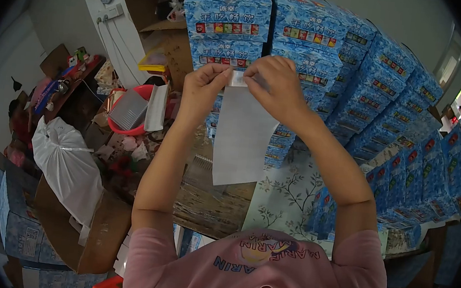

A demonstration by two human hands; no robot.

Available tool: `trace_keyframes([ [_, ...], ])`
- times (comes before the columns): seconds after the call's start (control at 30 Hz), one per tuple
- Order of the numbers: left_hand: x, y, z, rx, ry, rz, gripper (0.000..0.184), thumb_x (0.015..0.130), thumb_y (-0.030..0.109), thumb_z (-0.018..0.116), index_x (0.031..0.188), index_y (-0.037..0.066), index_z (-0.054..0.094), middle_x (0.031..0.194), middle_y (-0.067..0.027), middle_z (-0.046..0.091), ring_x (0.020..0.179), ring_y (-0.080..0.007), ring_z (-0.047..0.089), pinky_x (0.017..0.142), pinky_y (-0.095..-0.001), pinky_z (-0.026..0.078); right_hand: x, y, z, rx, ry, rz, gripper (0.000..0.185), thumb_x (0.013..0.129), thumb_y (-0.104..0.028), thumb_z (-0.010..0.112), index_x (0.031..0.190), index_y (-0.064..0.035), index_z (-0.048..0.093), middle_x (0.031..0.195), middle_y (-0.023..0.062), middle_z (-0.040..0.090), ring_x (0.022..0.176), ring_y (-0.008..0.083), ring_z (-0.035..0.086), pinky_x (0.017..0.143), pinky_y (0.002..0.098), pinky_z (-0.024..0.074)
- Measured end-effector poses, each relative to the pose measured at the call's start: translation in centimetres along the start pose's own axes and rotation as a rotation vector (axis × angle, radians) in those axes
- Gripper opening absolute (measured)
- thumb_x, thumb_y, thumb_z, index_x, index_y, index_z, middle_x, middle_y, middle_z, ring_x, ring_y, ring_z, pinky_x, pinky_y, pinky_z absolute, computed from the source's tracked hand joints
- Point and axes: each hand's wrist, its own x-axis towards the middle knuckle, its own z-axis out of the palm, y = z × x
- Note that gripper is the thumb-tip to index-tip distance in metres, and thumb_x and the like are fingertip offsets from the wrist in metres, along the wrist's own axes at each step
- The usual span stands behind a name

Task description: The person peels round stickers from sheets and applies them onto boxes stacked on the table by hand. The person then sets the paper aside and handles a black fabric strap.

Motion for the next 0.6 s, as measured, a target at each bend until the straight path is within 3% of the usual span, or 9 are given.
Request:
trace_keyframes([
  [0.03, 0.1, 0.1, -0.5, 0.008, 0.046, 0.01, 0.017, 0.085, 0.01, 0.057, 0.093, -0.004, 0.06, 0.08, -0.0019, 0.061, 0.073, -0.0047, 0.053, 0.065, -0.019, 0.043, 0.8, -0.1, 0.1, 0.005, 0.001, -0.007, 0.009, 0.076, -0.011, 0.061, 0.082, -0.0062, 0.058, 0.08, 0.0044, 0.058, 0.078, 0.0184, 0.055, 0.077, 0.0334, 0.0389],
  [0.1, 1.2, -0.8, -2.0, 0.097, 0.098, 0.06, 0.016, 0.084, 0.01, 0.058, 0.092, -0.003, 0.061, 0.084, -0.0036, 0.062, 0.076, -0.0072, 0.055, 0.067, -0.0208, 0.043, 3.3, 0.0, 0.8, 0.545, 0.07, 0.394, 0.013, 0.076, -0.013, 0.06, 0.085, -0.0034, 0.057, 0.082, 0.0062, 0.061, 0.077, 0.0185, 0.058, 0.072, 0.0317, 0.0444],
  [0.13, 1.8, -1.2, -2.5, 0.183, 0.141, 0.104, 0.014, 0.083, 0.009, 0.058, 0.091, -0.002, 0.062, 0.087, -0.0052, 0.063, 0.079, -0.0096, 0.057, 0.069, -0.0225, 0.044, 4.9, 0.9, 1.4, 0.578, 0.094, 0.4, 0.017, 0.077, -0.017, 0.059, 0.084, -0.0017, 0.058, 0.079, 0.0079, 0.062, 0.072, 0.0176, 0.06, 0.065, 0.0297, 0.0473],
  [0.23, 3.3, -1.6, -2.9, 0.547, 0.066, 0.333, 0.014, 0.083, 0.008, 0.059, 0.091, -0.002, 0.062, 0.106, -0.0106, 0.06, 0.092, -0.0136, 0.056, 0.08, -0.0262, 0.043, 8.8, 3.7, 3.5, 0.463, 0.091, 0.377, 0.018, 0.077, -0.019, 0.06, 0.083, -0.0019, 0.06, 0.076, 0.0076, 0.062, 0.072, 0.0167, 0.059, 0.066, 0.0291, 0.0471],
  [0.33, 3.9, -2.0, -3.1, 0.584, 0.03, 0.302, 0.013, 0.081, 0.007, 0.059, 0.091, -0.001, 0.062, 0.117, -0.0129, 0.056, 0.101, -0.0176, 0.054, 0.086, -0.0293, 0.042, 9.9, 4.8, 4.5, 0.379, 0.05, 0.375, 0.018, 0.08, -0.019, 0.06, 0.086, -0.0016, 0.059, 0.077, 0.0041, 0.059, 0.072, 0.0108, 0.055, 0.064, 0.0239, 0.0438],
  [0.43, 4.2, -2.1, -3.2, 0.591, 0.048, 0.361, 0.013, 0.078, 0.007, 0.061, 0.087, -0.001, 0.064, 0.112, -0.0142, 0.059, 0.097, -0.0249, 0.059, 0.079, -0.0325, 0.046, 8.7, 4.4, 4.2, 0.439, 0.147, 0.42, 0.019, 0.08, -0.019, 0.061, 0.087, -0.002, 0.06, 0.073, 0.0029, 0.059, 0.064, 0.0111, 0.055, 0.057, 0.0244, 0.0438],
  [0.47, 4.2, -2.0, -3.2, 0.588, 0.055, 0.362, 0.013, 0.078, 0.007, 0.061, 0.087, -0.001, 0.064, 0.112, -0.0142, 0.059, 0.097, -0.0249, 0.059, 0.079, -0.0325, 0.046, 8.0, 3.8, 4.1, 0.437, 0.142, 0.416, 0.019, 0.08, -0.019, 0.061, 0.087, -0.002, 0.06, 0.073, 0.0029, 0.059, 0.064, 0.0111, 0.055, 0.057, 0.0244, 0.0438],
  [0.53, 4.1, -1.7, -3.1, 0.544, 0.026, 0.33, 0.012, 0.078, 0.007, 0.062, 0.087, -0.001, 0.065, 0.111, -0.015, 0.059, 0.095, -0.024, 0.06, 0.077, -0.032, 0.047, 7.0, 2.7, 3.9, 0.69, 0.081, 0.661, 0.021, 0.079, -0.021, 0.062, 0.088, -0.0022, 0.06, 0.069, 0.0019, 0.058, 0.055, 0.011, 0.053, 0.048, 0.0264, 0.0426],
  [0.6, 4.1, -1.8, -3.1, 0.544, 0.035, 0.324, 0.012, 0.078, 0.008, 0.062, 0.086, -0.001, 0.065, 0.111, -0.0153, 0.059, 0.094, -0.0236, 0.06, 0.077, -0.032, 0.047, 6.6, 3.3, 5.5, 0.667, 0.072, 0.675, 0.021, 0.079, -0.021, 0.062, 0.088, -0.0023, 0.059, 0.066, 0.0029, 0.058, 0.051, 0.0114, 0.052, 0.045, 0.0266, 0.0416],
])
